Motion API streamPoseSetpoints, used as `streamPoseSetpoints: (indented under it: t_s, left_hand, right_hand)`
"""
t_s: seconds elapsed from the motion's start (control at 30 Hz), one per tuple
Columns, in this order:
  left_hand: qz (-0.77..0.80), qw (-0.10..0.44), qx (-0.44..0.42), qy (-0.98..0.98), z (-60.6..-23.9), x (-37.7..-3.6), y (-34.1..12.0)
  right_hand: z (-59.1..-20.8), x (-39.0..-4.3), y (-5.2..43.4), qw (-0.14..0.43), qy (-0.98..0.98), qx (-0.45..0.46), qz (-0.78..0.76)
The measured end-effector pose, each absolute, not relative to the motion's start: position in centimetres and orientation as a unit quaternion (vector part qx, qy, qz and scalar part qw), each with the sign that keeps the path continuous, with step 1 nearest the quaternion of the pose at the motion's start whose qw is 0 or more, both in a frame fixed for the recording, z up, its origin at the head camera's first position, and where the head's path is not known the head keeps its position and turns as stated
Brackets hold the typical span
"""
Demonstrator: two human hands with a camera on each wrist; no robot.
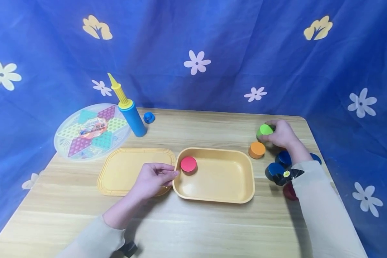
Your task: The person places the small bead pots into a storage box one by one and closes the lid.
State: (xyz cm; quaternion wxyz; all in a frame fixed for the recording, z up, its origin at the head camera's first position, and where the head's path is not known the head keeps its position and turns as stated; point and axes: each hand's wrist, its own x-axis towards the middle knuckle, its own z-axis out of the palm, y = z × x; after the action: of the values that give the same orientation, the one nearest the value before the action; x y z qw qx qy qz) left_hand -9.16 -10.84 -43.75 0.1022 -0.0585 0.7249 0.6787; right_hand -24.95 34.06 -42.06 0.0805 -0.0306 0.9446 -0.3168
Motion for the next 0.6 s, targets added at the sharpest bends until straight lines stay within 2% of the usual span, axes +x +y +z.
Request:
streamPoseSetpoints:
  t_s: [0.6]
  left_hand:
    - [0.69, 0.114, -0.06, 0.712, -43.7, -9.4, -10.3]
  right_hand:
    - [-37.6, -21.3, 29.5, 0.018, 0.902, -0.152, -0.405]
